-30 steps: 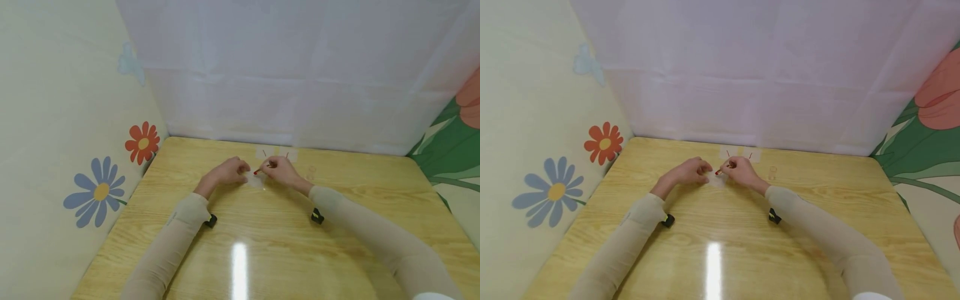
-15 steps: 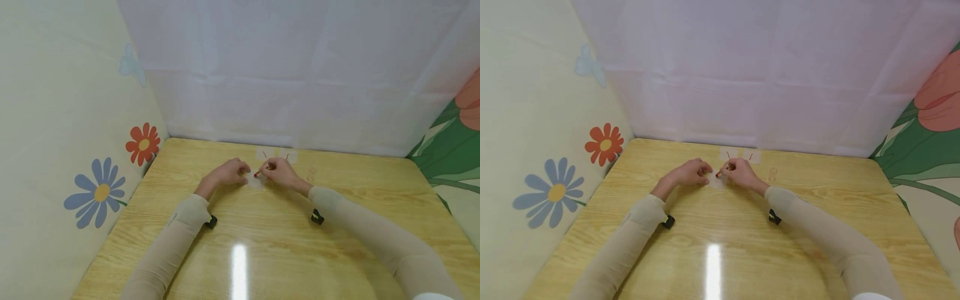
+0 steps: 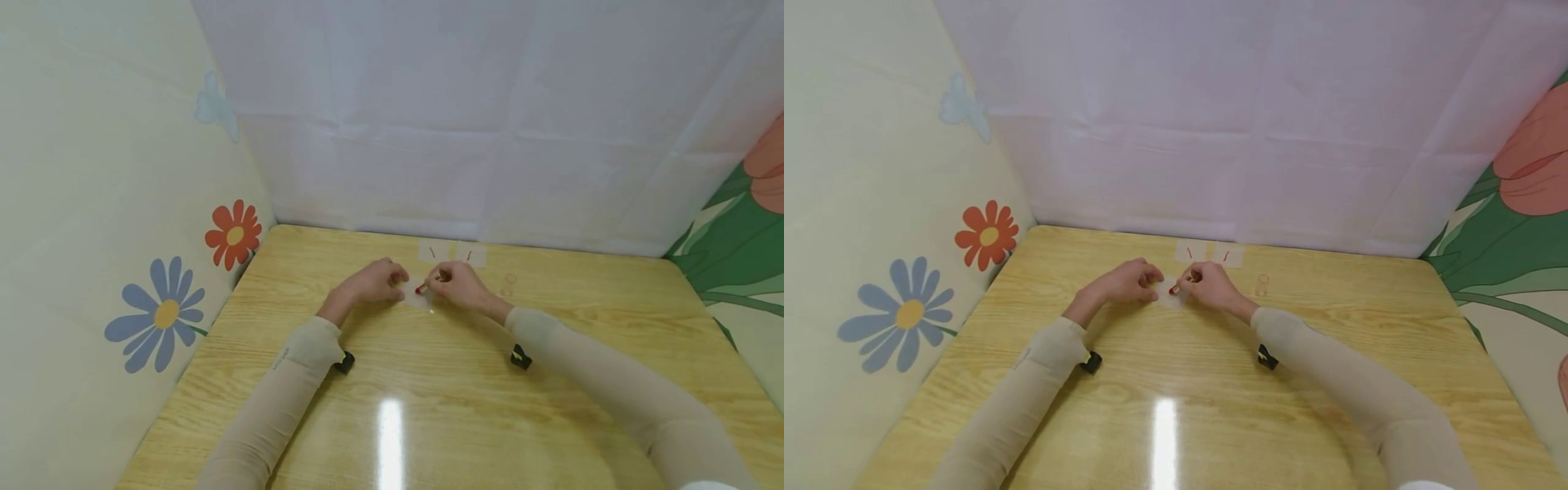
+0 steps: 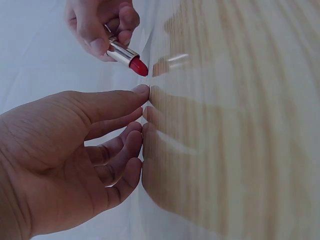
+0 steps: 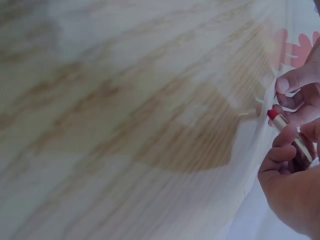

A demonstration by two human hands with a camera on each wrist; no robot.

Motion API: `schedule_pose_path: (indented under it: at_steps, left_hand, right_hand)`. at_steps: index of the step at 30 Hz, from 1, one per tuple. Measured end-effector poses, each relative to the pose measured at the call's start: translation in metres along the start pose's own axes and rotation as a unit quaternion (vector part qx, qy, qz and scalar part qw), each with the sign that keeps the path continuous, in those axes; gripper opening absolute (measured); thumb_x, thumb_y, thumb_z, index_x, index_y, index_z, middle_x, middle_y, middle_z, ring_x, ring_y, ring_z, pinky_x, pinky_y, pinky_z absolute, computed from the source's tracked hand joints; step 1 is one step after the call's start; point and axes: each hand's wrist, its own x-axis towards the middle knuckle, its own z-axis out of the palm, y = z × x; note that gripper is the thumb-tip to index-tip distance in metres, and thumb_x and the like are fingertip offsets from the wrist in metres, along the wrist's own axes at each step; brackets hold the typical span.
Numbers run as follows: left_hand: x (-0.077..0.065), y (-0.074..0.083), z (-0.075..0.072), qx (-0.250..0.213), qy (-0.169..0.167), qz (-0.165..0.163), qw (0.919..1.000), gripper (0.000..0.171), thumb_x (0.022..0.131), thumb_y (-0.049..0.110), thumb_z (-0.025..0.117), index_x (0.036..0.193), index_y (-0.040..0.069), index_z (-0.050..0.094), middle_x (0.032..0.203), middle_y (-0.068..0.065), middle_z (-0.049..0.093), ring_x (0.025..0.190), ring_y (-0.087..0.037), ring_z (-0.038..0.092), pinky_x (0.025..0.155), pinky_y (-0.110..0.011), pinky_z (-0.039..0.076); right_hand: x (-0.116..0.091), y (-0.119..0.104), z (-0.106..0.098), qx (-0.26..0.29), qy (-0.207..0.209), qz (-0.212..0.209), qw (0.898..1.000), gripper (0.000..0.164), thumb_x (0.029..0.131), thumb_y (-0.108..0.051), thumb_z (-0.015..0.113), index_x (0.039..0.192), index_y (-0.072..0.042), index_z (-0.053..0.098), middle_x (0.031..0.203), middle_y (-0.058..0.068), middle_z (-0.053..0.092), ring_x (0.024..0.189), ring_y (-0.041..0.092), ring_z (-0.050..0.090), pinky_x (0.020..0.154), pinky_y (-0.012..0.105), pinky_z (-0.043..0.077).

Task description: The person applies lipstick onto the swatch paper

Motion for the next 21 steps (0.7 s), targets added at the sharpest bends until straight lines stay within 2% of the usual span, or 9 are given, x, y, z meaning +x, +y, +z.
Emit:
schedule_pose_path:
  at_steps: [10,14,18,21]
  left_hand:
    - [-0.002,0.005,-0.003,0.009,0.001,0.004,0.9999,0.04,0.095,0.013,0.075,0.131,-0.001,0.064,0.117,-0.013,0.058,0.108,-0.028,0.056,0.096,-0.04,0.046]
    - [0.0,0.005,-0.002,0.01,0.003,0.004,0.9999,0.04,0.094,0.012,0.076,0.129,-0.002,0.064,0.116,-0.014,0.059,0.108,-0.028,0.056,0.096,-0.04,0.046]
    - [0.003,0.003,-0.001,0.015,0.003,0.007,0.9999,0.039,0.093,0.012,0.077,0.128,-0.002,0.065,0.114,-0.013,0.059,0.106,-0.028,0.056,0.095,-0.04,0.047]
    - [0.003,0.001,0.0,0.013,0.005,0.009,0.9999,0.038,0.093,0.012,0.077,0.127,-0.002,0.066,0.112,-0.013,0.059,0.105,-0.027,0.056,0.094,-0.039,0.047]
  right_hand:
    - [-0.009,-0.007,-0.005,-0.02,-0.016,-0.018,1.0,0.007,0.093,-0.014,0.074,0.094,-0.007,0.076,0.084,0.002,0.068,0.073,0.016,0.057,0.063,0.029,0.049]
    - [-0.011,-0.009,-0.006,-0.029,-0.008,-0.029,0.999,0.008,0.093,-0.016,0.074,0.094,-0.008,0.076,0.083,0.001,0.067,0.073,0.016,0.058,0.064,0.03,0.049]
    - [-0.013,-0.013,-0.009,-0.015,0.008,-0.031,0.999,0.007,0.093,-0.015,0.072,0.095,-0.009,0.076,0.083,0.001,0.068,0.072,0.016,0.059,0.064,0.031,0.049]
    - [-0.018,-0.018,-0.015,0.016,0.017,-0.025,0.999,0.009,0.095,-0.016,0.07,0.098,-0.009,0.076,0.083,0.009,0.071,0.067,0.021,0.062,0.058,0.03,0.048]
